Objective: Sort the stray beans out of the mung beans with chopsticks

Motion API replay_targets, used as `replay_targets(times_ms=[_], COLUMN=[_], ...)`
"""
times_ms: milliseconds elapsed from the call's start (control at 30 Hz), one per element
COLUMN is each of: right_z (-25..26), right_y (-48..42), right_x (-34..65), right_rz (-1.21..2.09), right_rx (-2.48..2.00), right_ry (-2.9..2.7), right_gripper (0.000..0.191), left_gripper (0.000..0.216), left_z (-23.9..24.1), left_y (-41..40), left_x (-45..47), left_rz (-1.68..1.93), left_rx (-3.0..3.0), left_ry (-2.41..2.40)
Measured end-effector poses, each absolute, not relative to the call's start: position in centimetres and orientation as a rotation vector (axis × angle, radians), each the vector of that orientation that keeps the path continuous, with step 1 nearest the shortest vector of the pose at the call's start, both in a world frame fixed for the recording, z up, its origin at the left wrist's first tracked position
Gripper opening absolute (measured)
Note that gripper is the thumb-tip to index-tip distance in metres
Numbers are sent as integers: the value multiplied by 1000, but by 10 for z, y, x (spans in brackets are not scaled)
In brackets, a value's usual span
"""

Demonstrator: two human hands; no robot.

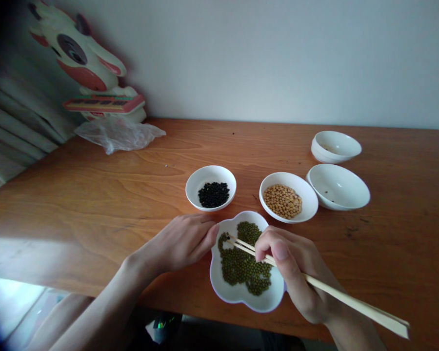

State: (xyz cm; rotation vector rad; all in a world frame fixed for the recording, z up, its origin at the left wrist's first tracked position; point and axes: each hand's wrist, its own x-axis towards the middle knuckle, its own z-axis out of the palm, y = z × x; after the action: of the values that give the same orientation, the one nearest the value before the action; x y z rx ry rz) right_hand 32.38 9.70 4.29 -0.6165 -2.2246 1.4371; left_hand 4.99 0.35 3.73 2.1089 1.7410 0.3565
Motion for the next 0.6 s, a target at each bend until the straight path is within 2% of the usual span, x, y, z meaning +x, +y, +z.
replay_targets(times_ms=[233, 600], right_z=[43, 49], right_y=[93, 102], right_x=[322, 330], right_rz=[1375, 1302], right_rx=[-627, -666], right_ry=[-2175, -1974], right_gripper=[49, 65], left_gripper=[49, 52], left_z=[38, 40], left_y=[4, 4], left_x=[51, 51], left_rz=[334, 272], left_rx=[2156, 2181], left_ry=[1746, 1761])
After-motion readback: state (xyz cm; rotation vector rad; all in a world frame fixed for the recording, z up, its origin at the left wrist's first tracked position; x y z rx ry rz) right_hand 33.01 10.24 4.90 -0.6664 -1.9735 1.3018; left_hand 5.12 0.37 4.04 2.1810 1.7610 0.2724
